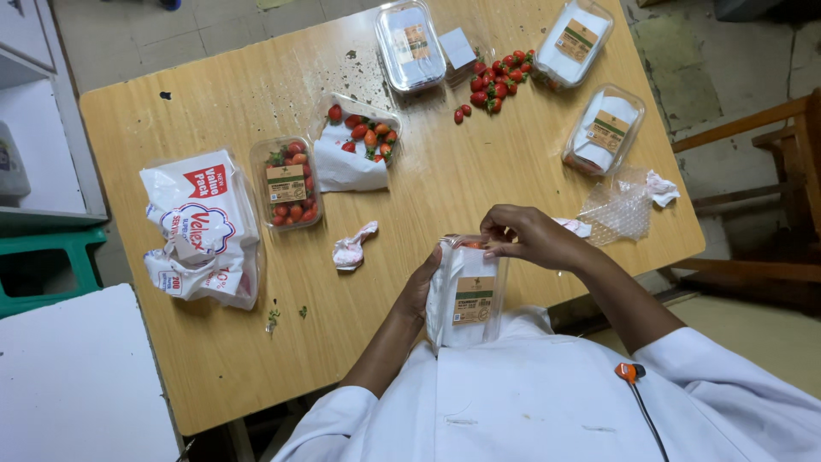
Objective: The person sorts strawberries by hand, picking up loose strawberries from the table and placing them into plastic containers before closing the lids.
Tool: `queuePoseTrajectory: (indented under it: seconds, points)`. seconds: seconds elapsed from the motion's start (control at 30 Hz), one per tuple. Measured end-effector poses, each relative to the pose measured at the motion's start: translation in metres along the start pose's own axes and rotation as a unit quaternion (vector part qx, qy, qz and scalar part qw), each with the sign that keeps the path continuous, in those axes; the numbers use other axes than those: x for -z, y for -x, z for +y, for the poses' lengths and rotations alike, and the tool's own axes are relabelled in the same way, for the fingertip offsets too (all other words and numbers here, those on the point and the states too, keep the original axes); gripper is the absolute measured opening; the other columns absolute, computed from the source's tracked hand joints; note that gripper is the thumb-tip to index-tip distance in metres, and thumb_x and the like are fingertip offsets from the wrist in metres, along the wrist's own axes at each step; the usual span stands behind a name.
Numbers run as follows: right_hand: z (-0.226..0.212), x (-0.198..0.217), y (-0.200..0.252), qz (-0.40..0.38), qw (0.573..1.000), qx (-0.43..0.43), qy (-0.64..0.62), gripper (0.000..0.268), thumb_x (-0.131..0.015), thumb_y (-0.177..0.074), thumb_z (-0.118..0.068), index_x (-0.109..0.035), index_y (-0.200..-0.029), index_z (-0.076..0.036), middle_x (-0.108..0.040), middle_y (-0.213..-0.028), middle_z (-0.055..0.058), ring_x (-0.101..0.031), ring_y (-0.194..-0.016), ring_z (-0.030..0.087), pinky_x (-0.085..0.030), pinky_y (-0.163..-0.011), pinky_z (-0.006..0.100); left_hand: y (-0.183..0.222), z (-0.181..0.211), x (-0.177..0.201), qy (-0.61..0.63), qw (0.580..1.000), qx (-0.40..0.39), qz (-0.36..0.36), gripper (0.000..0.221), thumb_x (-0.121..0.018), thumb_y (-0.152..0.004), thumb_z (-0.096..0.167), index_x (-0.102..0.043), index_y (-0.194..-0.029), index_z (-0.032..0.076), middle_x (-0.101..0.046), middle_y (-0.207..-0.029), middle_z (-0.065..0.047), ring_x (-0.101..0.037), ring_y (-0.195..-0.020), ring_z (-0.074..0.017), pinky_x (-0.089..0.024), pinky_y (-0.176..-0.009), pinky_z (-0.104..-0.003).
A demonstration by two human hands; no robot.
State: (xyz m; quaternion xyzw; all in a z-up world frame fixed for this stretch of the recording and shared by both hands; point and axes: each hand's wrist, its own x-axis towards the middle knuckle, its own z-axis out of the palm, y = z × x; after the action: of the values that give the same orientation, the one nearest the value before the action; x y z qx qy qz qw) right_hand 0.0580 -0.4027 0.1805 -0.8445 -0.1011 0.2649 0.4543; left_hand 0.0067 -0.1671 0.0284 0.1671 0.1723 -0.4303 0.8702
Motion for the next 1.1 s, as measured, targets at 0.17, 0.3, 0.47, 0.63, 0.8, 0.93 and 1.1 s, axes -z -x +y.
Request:
queuePoseTrajectory:
  seconds: [0.17,0.3,0.47,0.63,0.8,0.93,1.1]
  points:
    - [-0.033,-0.025,-0.005,0.031,0.985,0.118,0.123,0.047,-0.084,-0.079,-0.034,-0.067,-0.112,-0.005,-0.065,-0.098,0.011,-0.066,-0.095,0.030,-0.057,-0.086,0.040,0.016,0.011,-0.014,-0.009,0.999,-0.034,-0.031,0.043,-0.062,-0.099,0.046,-0.069,-0.124,0.011,-0.076,-0.113,-0.012,-0.075,-0.100,-0.0229,-0.056,-0.100,-0.043]
    - [-0.053,-0.035,-0.008,0.042,0.966,0.198,0.159,0.045,-0.083,-0.079,-0.027,-0.067,-0.117,-0.008,-0.062,-0.108,0.010,-0.063,-0.098,0.031,-0.055,-0.083,0.044,0.018,0.015,-0.024,-0.021,0.994,-0.067,-0.084,0.044,-0.060,-0.101,0.038,-0.061,-0.132,0.008,-0.072,-0.120,-0.017,-0.072,-0.107,-0.0255,-0.051,-0.106,-0.044]
    - [-0.059,-0.036,0.010,0.029,0.923,0.254,0.287,0.037,-0.073,-0.090,-0.022,-0.064,-0.119,-0.002,-0.062,-0.112,0.014,-0.063,-0.111,0.029,-0.056,-0.089,0.036,0.017,0.013,-0.030,0.017,0.993,-0.027,-0.118,0.041,-0.056,-0.104,0.037,-0.064,-0.129,0.005,-0.071,-0.124,-0.019,-0.069,-0.111,-0.0277,-0.048,-0.108,-0.047]
    - [-0.053,-0.045,0.013,0.062,0.902,0.293,0.311,0.032,-0.063,-0.096,-0.020,-0.059,-0.119,0.002,-0.055,-0.102,0.013,-0.059,-0.108,0.031,-0.052,-0.091,0.036,0.017,0.013,-0.040,-0.031,0.987,-0.071,-0.138,0.032,-0.056,-0.103,0.033,-0.056,-0.127,0.010,-0.072,-0.115,-0.017,-0.070,-0.107,-0.0252,-0.052,-0.103,-0.046]
    - [-0.039,-0.050,0.016,0.087,0.893,0.319,0.306,0.028,-0.062,-0.097,-0.019,-0.059,-0.114,0.004,-0.054,-0.098,0.014,-0.060,-0.108,0.032,-0.053,-0.089,0.038,0.016,0.012,-0.045,-0.083,0.983,-0.089,-0.140,0.038,-0.053,-0.103,0.034,-0.053,-0.132,0.009,-0.071,-0.111,-0.016,-0.068,-0.105,-0.0222,-0.053,-0.100,-0.044]
    - [-0.029,-0.052,0.017,0.114,0.874,0.321,0.347,0.024,-0.057,-0.101,-0.020,-0.060,-0.112,0.001,-0.054,-0.093,0.013,-0.061,-0.109,0.032,-0.053,-0.086,0.039,0.019,0.012,-0.051,-0.093,0.980,-0.096,-0.146,0.037,-0.054,-0.103,0.033,-0.054,-0.129,0.008,-0.072,-0.108,-0.016,-0.070,-0.102,-0.0212,-0.054,-0.098,-0.042]
    - [-0.023,-0.048,0.020,0.120,0.902,0.290,0.296,0.017,-0.058,-0.103,-0.014,-0.055,-0.103,0.002,-0.052,-0.091,0.015,-0.063,-0.103,0.037,-0.054,-0.080,0.044,0.011,0.003,-0.023,-0.038,0.986,-0.091,-0.136,0.040,-0.059,-0.100,0.039,-0.059,-0.127,0.009,-0.074,-0.103,-0.018,-0.074,-0.092,-0.0213,-0.060,-0.088,-0.034]
